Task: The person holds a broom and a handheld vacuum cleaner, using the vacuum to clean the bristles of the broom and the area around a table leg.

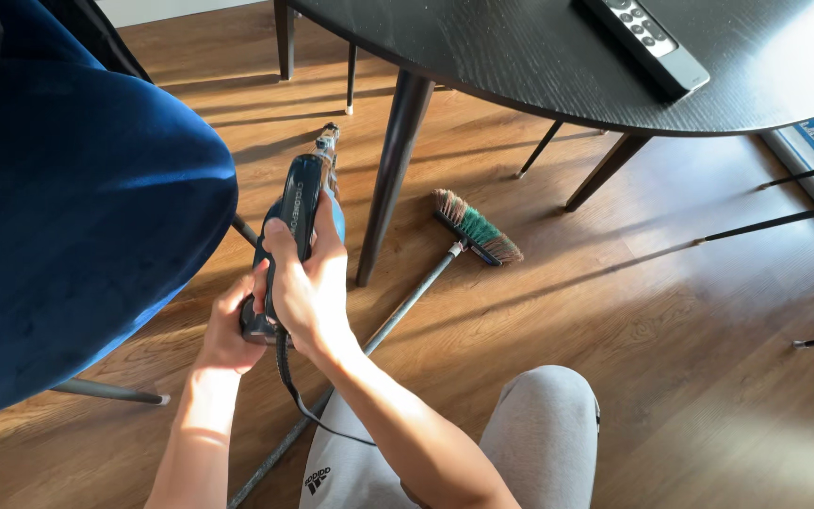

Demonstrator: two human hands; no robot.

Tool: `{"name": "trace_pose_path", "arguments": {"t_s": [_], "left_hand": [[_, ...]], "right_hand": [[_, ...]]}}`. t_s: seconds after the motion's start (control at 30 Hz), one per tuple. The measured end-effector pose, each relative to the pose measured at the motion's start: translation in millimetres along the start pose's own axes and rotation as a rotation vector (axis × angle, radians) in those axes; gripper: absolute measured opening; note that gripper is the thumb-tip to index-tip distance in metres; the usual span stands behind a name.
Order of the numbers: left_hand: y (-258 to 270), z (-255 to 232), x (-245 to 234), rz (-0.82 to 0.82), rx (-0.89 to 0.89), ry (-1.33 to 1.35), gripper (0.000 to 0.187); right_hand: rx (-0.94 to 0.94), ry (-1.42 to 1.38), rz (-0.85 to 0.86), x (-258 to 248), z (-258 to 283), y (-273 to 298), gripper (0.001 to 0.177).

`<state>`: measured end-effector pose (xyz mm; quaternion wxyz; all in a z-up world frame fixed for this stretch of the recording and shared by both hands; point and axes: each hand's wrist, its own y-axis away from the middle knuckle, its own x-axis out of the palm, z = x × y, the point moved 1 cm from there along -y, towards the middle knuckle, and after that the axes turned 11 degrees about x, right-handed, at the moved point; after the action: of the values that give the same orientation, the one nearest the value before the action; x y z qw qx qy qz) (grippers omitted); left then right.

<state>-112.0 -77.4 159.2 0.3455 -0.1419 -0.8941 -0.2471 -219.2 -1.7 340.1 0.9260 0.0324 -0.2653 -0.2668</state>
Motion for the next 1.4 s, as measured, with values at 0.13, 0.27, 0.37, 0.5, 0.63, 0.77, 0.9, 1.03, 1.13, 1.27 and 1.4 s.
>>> {"name": "trace_pose_path", "arguments": {"t_s": [0.13,0.27,0.37,0.5,0.63,0.77,0.9,1.03,1.13,1.27,1.4], "left_hand": [[-16.4,9.4,11.0,0.081,0.029,0.024,0.029],[-12.1,33.4,39.1,0.168,0.115,-0.105,0.035],[-10.4,39.7,49.3,0.285,0.218,-0.081,0.047],[-36.9,40.5,61.7,0.139,0.098,-0.130,0.058],[-87.5,31.2,81.8,0.108,0.129,-0.246,0.068],[-129.3,29.9,90.0,0.079,0.142,-0.399,0.079],[-155.3,22.2,103.2,0.128,0.267,-0.301,0.092],[-161.7,8.0,112.8,0.138,0.313,-0.339,0.091],[-150.4,6.9,121.3,0.098,0.348,-0.332,0.089],[-115.9,14.6,129.9,0.085,0.379,-0.308,0.087],[-59.0,16.1,134.5,0.080,0.383,-0.199,0.090]], "right_hand": [[-0.091,0.104,-0.074,-11.3,-22.8,-26.9,0.032],[0.010,0.148,-0.111,-42.3,-9.4,-43.3,0.045],[0.064,0.129,-0.098,-51.3,-8.3,-45.9,0.047],[0.069,0.168,-0.081,-66.8,-12.3,-78.6,0.038],[0.157,0.219,-0.138,-57.9,-5.1,-133.7,0.034],[0.121,0.301,-0.129,-47.5,5.6,-186.1,0.027],[0.208,0.266,-0.151,-42.7,22.9,-225.9,0.020],[0.192,0.256,-0.083,-40.4,31.6,-243.2,0.024],[0.220,0.206,-0.049,-38.4,38.0,-238.9,0.023],[0.252,0.288,-0.057,-39.4,48.5,-212.4,0.022],[0.261,0.360,-0.028,-35.6,58.9,-165.3,0.022]]}}
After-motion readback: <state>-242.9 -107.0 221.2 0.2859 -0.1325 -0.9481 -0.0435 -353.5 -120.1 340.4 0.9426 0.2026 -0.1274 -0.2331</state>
